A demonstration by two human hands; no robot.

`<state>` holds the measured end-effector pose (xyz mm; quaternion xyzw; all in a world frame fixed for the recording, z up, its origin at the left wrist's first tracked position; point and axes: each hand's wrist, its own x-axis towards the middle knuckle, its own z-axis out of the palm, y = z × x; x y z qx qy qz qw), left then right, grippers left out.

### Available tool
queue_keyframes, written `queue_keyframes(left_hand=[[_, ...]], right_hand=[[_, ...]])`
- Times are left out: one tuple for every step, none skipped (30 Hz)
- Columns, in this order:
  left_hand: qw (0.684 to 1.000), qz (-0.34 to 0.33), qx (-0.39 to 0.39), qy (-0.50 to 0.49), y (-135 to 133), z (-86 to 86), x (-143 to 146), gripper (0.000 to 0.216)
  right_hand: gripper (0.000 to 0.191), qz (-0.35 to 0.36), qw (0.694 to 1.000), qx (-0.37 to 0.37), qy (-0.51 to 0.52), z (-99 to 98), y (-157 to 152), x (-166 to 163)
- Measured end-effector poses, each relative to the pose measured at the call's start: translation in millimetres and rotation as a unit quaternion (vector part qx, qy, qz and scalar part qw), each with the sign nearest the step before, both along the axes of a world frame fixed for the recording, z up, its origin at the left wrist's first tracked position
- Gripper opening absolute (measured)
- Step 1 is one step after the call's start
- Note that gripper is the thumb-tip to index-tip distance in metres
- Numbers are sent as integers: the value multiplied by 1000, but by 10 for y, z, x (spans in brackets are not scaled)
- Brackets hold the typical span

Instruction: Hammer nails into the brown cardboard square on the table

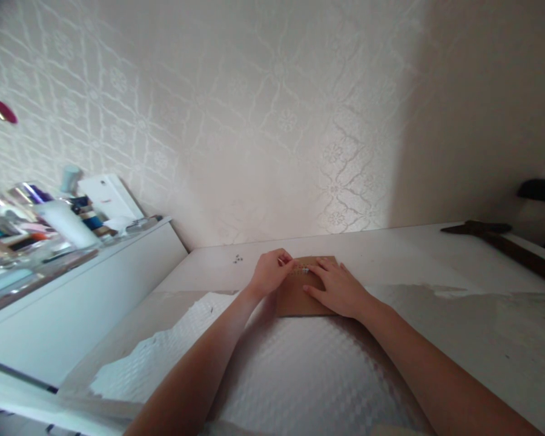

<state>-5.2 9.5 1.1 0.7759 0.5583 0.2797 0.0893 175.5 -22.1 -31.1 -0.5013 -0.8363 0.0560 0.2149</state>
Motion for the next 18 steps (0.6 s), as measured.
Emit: queue_keyframes(left_hand=[[1000,20,9,-3,16,17,-34,17],[999,46,19,-5,34,35,-79,15],[996,79,28,-8,54,53,-133,13],[993,113,34,-11,75,70,-194,12],[988,146,37,-13,96,82,-260,12],[983,180,38,-13,118,88,-329,12],[977,211,34,-11,138,88,-398,13],[969,244,27,-10,158,82,-465,14],[961,277,17,-8,176,69,-529,15],[952,305,7,-8,194,53,-588,17],[945,328,-1,-8,209,35,-642,18],[938,346,-8,-9,223,17,-692,20],[932,362,-14,-10,234,1,-736,22],[926,377,-18,-11,243,-12,-775,23],[920,391,-22,-12,249,-20,-808,24],[914,404,-25,-13,251,-25,-835,24],[909,415,-28,-14,251,-26,-857,25],[906,422,-30,-14,248,-25,-872,25]], right_hand=[[56,-2,1000,0,0,2,-1,-1],[56,-6,1000,-1,0,2,-2,-1],[56,-11,1000,-1,0,1,-2,-3],[56,-14,1000,-1,1,-1,-1,-4],[55,-15,1000,-1,1,-5,0,-5],[55,-14,1000,-3,1,-9,2,-6],[56,-13,1000,-4,0,-13,5,-6],[56,-13,1000,-6,0,-16,8,-5],[56,-13,1000,-7,-1,-18,12,-4],[57,-12,1000,-7,-2,-20,15,-3],[57,-12,1000,-8,-3,-20,18,-1],[57,-12,1000,-8,-4,-20,20,1],[57,-12,1000,-8,-6,-19,21,2],[57,-11,1000,-8,-8,-17,22,4],[57,-11,1000,-8,-10,-16,23,5],[57,-10,1000,-8,-10,-15,22,5],[57,-10,1000,-8,-10,-15,22,5],[57,-10,1000,-7,-9,-16,21,5]])
